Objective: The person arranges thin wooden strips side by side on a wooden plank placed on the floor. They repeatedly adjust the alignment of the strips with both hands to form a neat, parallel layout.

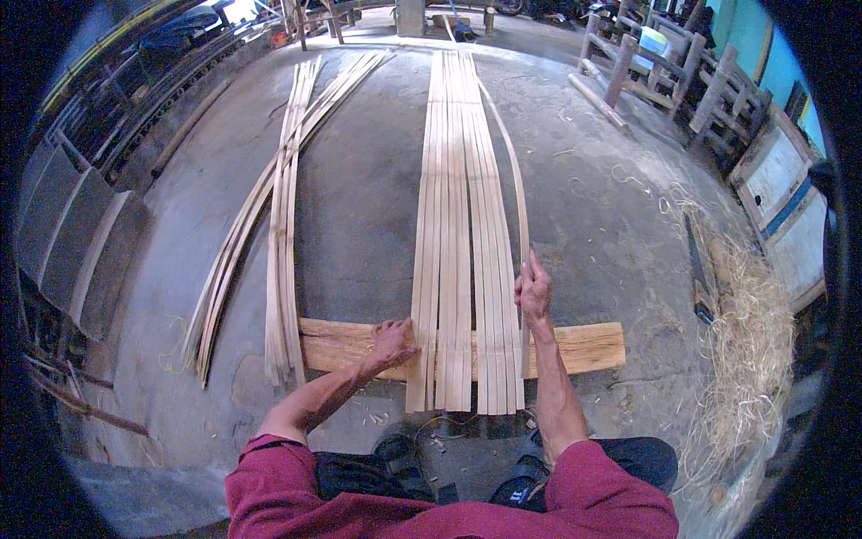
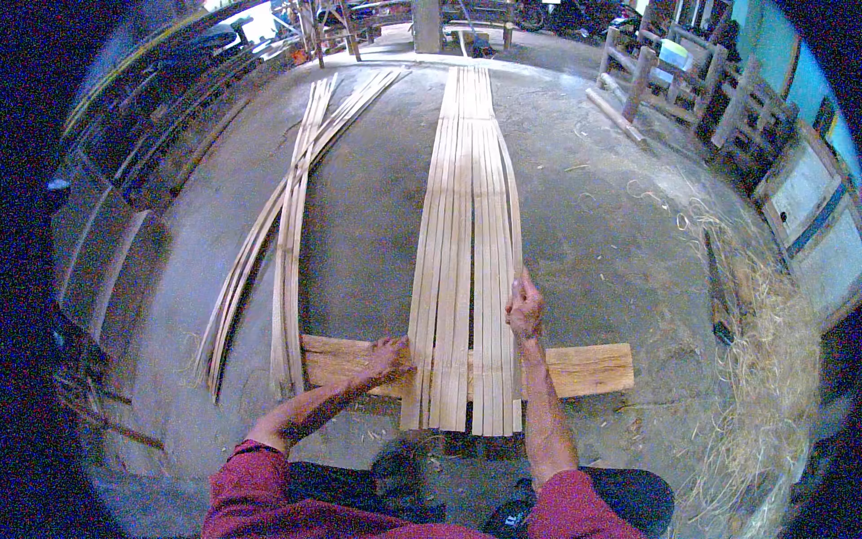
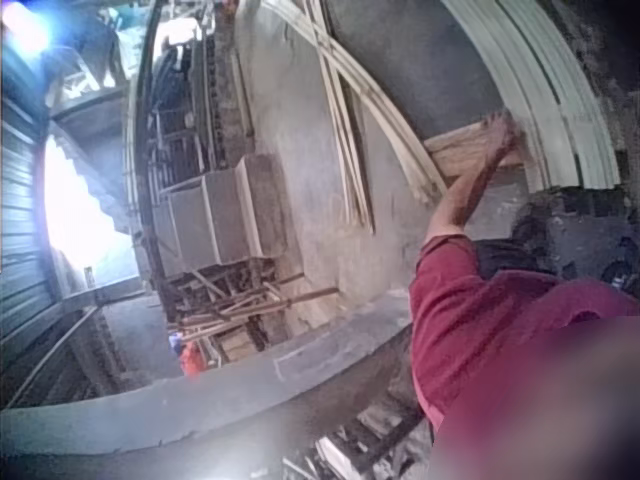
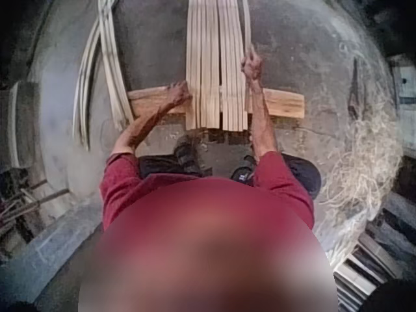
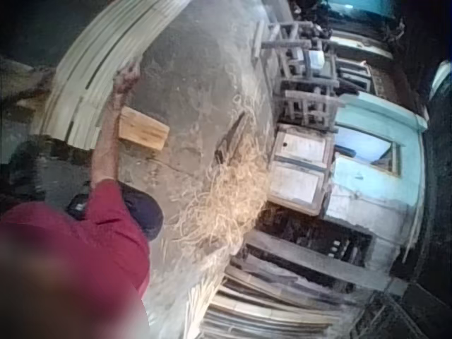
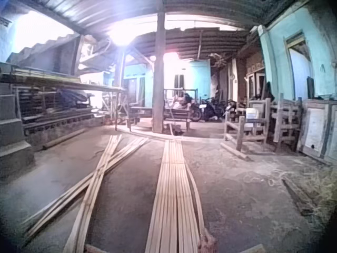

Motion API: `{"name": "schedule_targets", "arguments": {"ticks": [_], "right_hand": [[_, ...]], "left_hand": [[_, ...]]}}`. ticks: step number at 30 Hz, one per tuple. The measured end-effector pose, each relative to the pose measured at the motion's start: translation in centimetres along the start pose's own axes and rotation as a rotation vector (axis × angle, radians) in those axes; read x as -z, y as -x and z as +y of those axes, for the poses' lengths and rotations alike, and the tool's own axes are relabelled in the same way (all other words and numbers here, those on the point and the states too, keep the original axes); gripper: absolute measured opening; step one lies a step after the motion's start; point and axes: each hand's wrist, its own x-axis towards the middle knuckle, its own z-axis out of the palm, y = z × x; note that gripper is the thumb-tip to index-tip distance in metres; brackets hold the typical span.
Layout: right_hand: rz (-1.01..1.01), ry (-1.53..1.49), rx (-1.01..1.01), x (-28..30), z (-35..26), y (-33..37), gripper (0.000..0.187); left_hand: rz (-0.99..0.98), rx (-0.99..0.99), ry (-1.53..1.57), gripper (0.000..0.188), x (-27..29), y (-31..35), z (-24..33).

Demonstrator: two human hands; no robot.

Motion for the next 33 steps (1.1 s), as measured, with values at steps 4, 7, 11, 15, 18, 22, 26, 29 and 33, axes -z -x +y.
{"name": "schedule_targets", "arguments": {"ticks": [4, 7, 11, 15, 18, 22, 26, 29, 33], "right_hand": [[0.026, 0.282, 0.16, 2.4, 7.4, -1.1, 0.035], [0.018, 0.521, 0.144, 4.2, 11.8, -0.9, 0.035], [0.017, 0.695, 0.103, 5.6, 13.8, 0.2, 0.034], [-0.08, 0.785, -0.011, 5.1, 12.8, 1.2, 0.031], [-0.132, 0.646, -0.098, 4.6, 11.7, 2.0, 0.03], [-0.101, 0.695, -0.082, 5.0, 10.8, 2.8, 0.03], [-0.133, 0.801, -0.124, 4.8, 10.4, 3.0, 0.029], [-0.155, 0.99, -0.079, 4.3, 10.2, 3.5, 0.031], [-0.132, 1.107, 0.02, 3.9, 10.2, 4.6, 0.032]], "left_hand": [[0.015, -0.002, 0.015, 0.07, 0.5, 0.3, 0.3], [-0.038, 0.011, 0.008, 0.071, 0.8, 0.3, 0.3], [-0.027, -0.012, 0.021, 0.076, 0.5, 0.1, -0.2], [0.063, -0.027, -0.019, 0.074, -0.5, -0.1, -0.8], [0.023, 0.016, 0.099, 0.067, -0.6, -0.7, -1.3], [-0.022, 0.045, 0.154, 0.059, -0.1, -1.3, -1.3], [-0.081, 0.131, 0.173, 0.054, 0.4, -1.9, -0.4], [-0.085, 0.182, 0.238, 0.05, 0.8, -2.3, 0.0], [-0.097, 0.253, 0.393, 0.047, 1.3, -2.6, -0.1]]}}
